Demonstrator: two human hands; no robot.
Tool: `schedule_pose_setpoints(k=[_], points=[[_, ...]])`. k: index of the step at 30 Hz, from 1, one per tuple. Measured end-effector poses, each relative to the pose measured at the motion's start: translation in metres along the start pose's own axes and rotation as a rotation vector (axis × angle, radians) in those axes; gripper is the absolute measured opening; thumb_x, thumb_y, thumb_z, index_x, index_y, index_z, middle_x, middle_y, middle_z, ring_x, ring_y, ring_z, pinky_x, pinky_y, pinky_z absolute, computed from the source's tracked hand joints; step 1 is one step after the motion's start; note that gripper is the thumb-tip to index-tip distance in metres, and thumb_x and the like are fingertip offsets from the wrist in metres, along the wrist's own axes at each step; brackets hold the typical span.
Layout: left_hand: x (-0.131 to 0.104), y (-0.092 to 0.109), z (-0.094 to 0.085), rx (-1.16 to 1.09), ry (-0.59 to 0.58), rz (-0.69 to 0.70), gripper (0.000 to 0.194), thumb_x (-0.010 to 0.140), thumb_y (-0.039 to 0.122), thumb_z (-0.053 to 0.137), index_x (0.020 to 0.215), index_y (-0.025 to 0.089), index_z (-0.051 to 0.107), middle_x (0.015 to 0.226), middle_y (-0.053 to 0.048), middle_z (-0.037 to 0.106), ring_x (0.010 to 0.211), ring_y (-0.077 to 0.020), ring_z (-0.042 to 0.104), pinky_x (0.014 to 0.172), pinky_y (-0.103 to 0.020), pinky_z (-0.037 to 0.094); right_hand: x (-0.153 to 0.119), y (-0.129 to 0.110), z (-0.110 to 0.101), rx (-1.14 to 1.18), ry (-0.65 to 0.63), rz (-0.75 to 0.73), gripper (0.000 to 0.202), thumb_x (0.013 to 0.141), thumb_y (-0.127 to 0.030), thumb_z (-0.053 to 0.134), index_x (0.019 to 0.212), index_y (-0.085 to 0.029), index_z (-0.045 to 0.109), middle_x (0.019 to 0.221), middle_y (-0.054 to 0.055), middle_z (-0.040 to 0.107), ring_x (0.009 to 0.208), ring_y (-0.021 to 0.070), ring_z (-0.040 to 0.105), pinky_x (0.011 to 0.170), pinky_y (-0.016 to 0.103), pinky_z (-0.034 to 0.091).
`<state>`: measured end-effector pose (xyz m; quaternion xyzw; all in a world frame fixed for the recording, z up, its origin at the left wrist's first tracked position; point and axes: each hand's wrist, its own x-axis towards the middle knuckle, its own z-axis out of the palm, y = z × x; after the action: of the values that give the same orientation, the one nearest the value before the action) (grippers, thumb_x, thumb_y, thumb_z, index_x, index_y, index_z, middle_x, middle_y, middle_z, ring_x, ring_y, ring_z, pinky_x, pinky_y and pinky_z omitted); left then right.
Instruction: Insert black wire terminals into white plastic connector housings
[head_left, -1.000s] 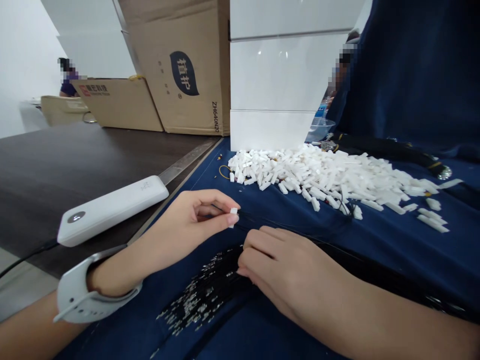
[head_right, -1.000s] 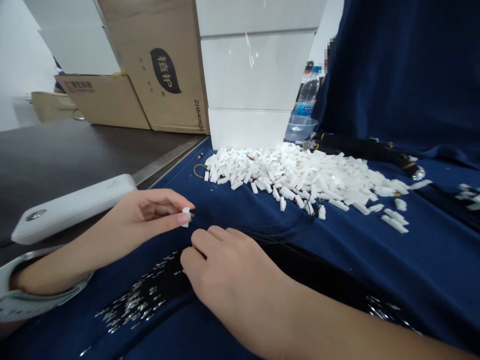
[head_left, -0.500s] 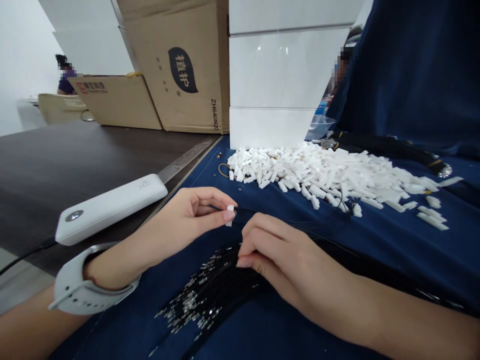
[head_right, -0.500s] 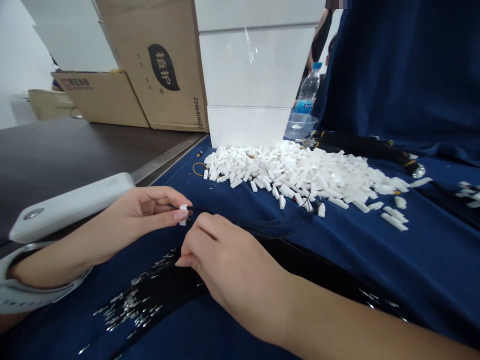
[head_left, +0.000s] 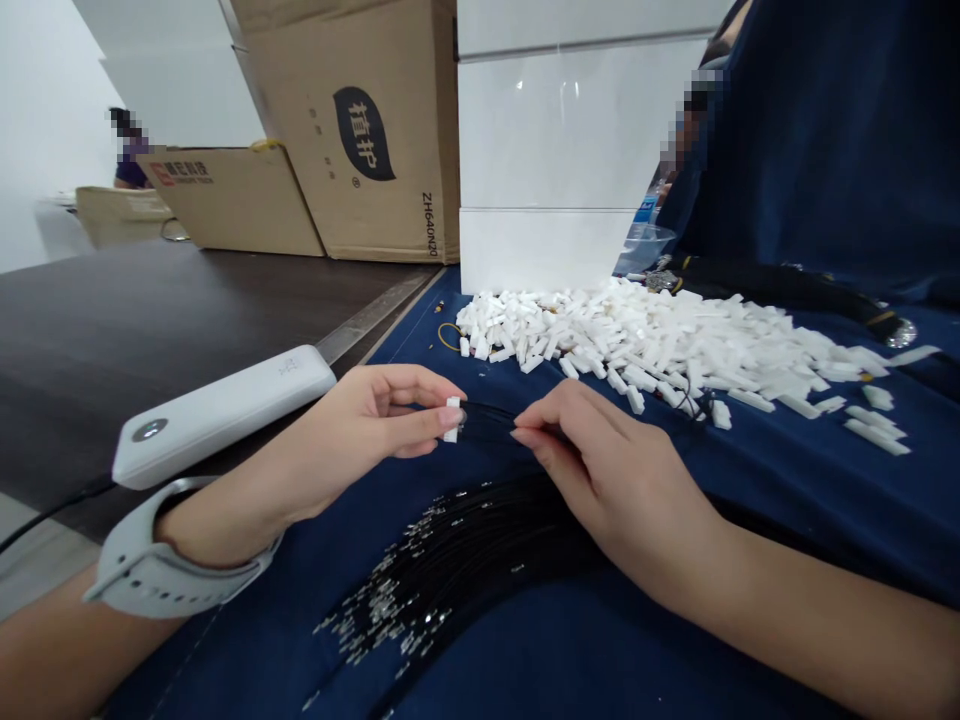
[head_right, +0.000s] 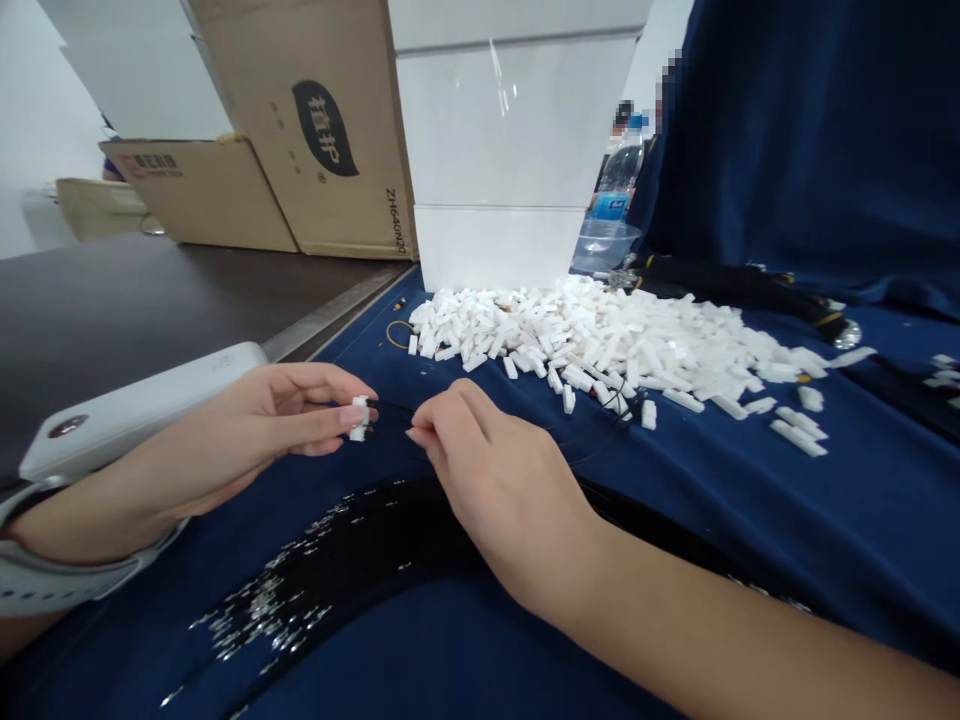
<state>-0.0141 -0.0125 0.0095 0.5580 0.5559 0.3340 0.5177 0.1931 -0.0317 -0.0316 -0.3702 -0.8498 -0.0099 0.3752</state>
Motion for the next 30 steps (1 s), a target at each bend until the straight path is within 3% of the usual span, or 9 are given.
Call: schedule_pose_setpoints(k=[4, 13, 30], points=[[-0.0008, 0.0, -0.0008, 0.011, -0.018, 0.014, 0.008, 0.074, 0.02, 0.075, 0.081, 0.018, 0.073, 0.069, 0.003, 0.069, 0.067, -0.0057, 0.061, 0.056, -0.007, 0.048, 0.002, 0.0, 0.0003, -0.002, 0.058, 0.045, 0.009, 0.094, -0.011, 0.051, 0.086, -0.016, 0.055, 0.077, 0.001, 0.056, 0.063, 0.011, 0.055, 0.054, 0.023, 0.042], [-0.0018, -0.0025, 0.0, 0.045, -0.065, 0.084, 0.004, 0.075, 0.022, 0.076, 0.078, 0.022, 0.074, 0.07, 0.004, 0.069, 0.065, -0.0055, 0.062, 0.054, -0.007, 0.047, 0.0027, -0.0001, 0.0016, -0.031, 0.041, 0.137, 0.01, 0.093, -0.015, 0.051, 0.084, -0.017, 0.054, 0.076, 0.001, 0.058, 0.056, 0.0103, 0.053, 0.048, 0.023, 0.039], [-0.0012, -0.0069, -0.0018, 0.27, -0.052, 0.211, 0.009, 0.077, 0.029, 0.074, 0.084, 0.023, 0.072, 0.071, 0.004, 0.074, 0.066, -0.0077, 0.069, 0.058, -0.01, 0.049, 0.0018, 0.0017, 0.0033, -0.081, -0.008, 0.149, 0.01, 0.094, -0.017, 0.049, 0.085, -0.017, 0.054, 0.078, 0.001, 0.06, 0.053, 0.0115, 0.052, 0.047, 0.025, 0.037]])
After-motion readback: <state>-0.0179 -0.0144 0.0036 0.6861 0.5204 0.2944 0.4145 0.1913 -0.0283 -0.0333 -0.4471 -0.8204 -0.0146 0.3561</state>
